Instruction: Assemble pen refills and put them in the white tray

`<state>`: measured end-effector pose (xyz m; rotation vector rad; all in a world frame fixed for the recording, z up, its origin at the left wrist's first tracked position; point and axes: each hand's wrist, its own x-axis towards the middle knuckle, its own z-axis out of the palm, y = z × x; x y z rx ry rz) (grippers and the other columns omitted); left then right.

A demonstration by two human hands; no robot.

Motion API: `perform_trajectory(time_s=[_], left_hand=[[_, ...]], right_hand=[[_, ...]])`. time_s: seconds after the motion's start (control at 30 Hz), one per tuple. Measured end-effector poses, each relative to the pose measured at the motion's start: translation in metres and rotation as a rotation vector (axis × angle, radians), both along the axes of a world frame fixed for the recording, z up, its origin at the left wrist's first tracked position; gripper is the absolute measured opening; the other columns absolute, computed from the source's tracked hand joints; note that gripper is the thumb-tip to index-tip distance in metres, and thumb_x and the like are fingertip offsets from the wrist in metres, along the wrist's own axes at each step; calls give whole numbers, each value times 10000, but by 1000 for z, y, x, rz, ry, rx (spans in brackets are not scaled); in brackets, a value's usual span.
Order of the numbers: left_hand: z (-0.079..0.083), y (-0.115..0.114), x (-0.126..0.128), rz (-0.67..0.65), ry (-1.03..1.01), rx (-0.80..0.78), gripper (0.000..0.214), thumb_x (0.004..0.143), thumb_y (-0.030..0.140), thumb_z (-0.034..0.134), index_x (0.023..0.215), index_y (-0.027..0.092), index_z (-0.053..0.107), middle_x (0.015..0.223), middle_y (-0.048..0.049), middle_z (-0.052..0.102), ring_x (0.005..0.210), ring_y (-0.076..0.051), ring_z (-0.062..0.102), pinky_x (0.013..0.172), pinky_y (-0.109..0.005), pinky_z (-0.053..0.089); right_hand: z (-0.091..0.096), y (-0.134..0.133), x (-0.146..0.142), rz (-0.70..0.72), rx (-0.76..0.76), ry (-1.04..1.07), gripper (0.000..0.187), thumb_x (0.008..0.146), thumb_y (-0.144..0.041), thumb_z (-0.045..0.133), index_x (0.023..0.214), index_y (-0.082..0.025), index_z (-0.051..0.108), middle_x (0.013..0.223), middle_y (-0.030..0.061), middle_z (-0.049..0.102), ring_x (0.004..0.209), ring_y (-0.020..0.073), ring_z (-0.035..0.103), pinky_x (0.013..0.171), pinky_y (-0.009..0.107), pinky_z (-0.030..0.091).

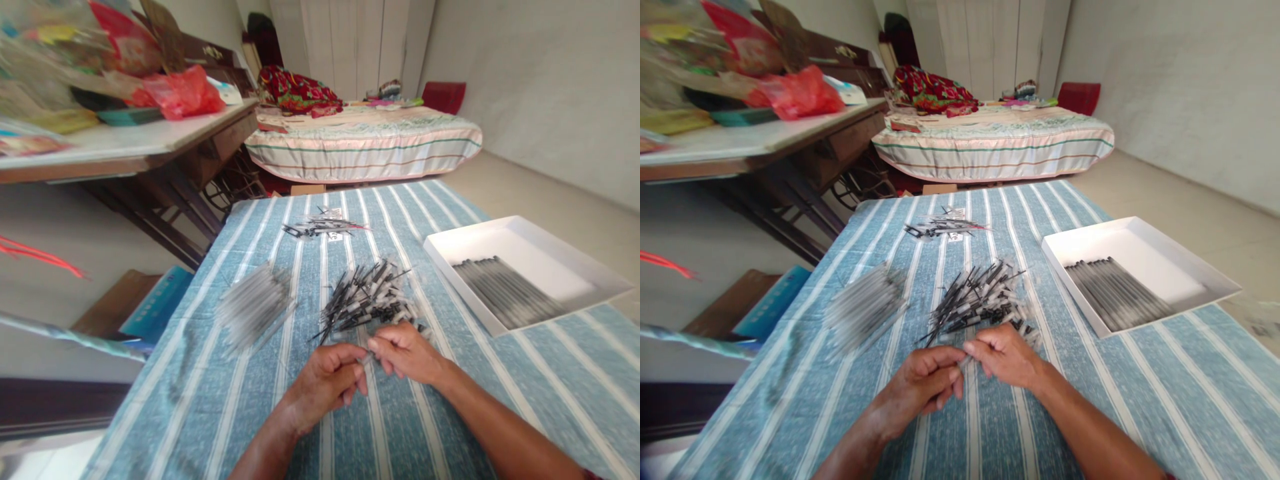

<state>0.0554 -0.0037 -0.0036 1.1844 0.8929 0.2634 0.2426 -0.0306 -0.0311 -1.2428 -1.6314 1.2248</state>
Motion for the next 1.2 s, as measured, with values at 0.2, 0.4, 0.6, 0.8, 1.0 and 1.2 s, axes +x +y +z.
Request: perform_trajectory(time_s=[0.2,0.4,0.6,0.8,1.0,1.2], left_hand=[[1,0,1,-7,-11,21,244,778,309,549,943,134,588,640,-5,617,437,-53,411,378,-162,223],[3,0,2,20,4,5,267,752,311,565,955,138,582,633,-1,618,425,-57,416,373,-166,227],[3,-1,3,10,20,10,251,751,319,564,921,135,587,623,2,614,425,-51,407,388,-168,238],[2,-1,3,-5,34,15,230,748,301,559,908,137,579,633,-2,618,433,-57,419,389,-170,239],[3,-2,4,20,38,32,197,735,269,566,888,145,576,624,4,616,429,-62,421,396,-178,243],[1,-4,8,69,22,94,94,701,202,582,775,149,605,616,12,602,473,-80,454,461,-202,339]], right_hand=[[2,1,1,8,-110,40,300,825,-411,523,671,-154,538,490,-43,540,350,55,454,358,151,341],[2,0,0,-3,-116,23,346,833,-449,497,661,-153,543,475,-43,533,334,51,438,344,150,324],[2,0,-1,-14,-130,4,452,863,-483,412,560,-156,485,425,-41,488,318,47,407,324,146,294],[4,0,0,-9,-135,-3,413,843,-468,459,575,-156,491,441,-42,508,322,48,424,335,149,308],[4,-1,0,1,-148,13,351,833,-449,488,628,-163,500,480,-47,533,340,50,449,340,145,321],[3,-1,-2,-20,-232,-3,416,836,-499,455,572,-177,439,433,-52,516,300,51,420,303,149,285]])
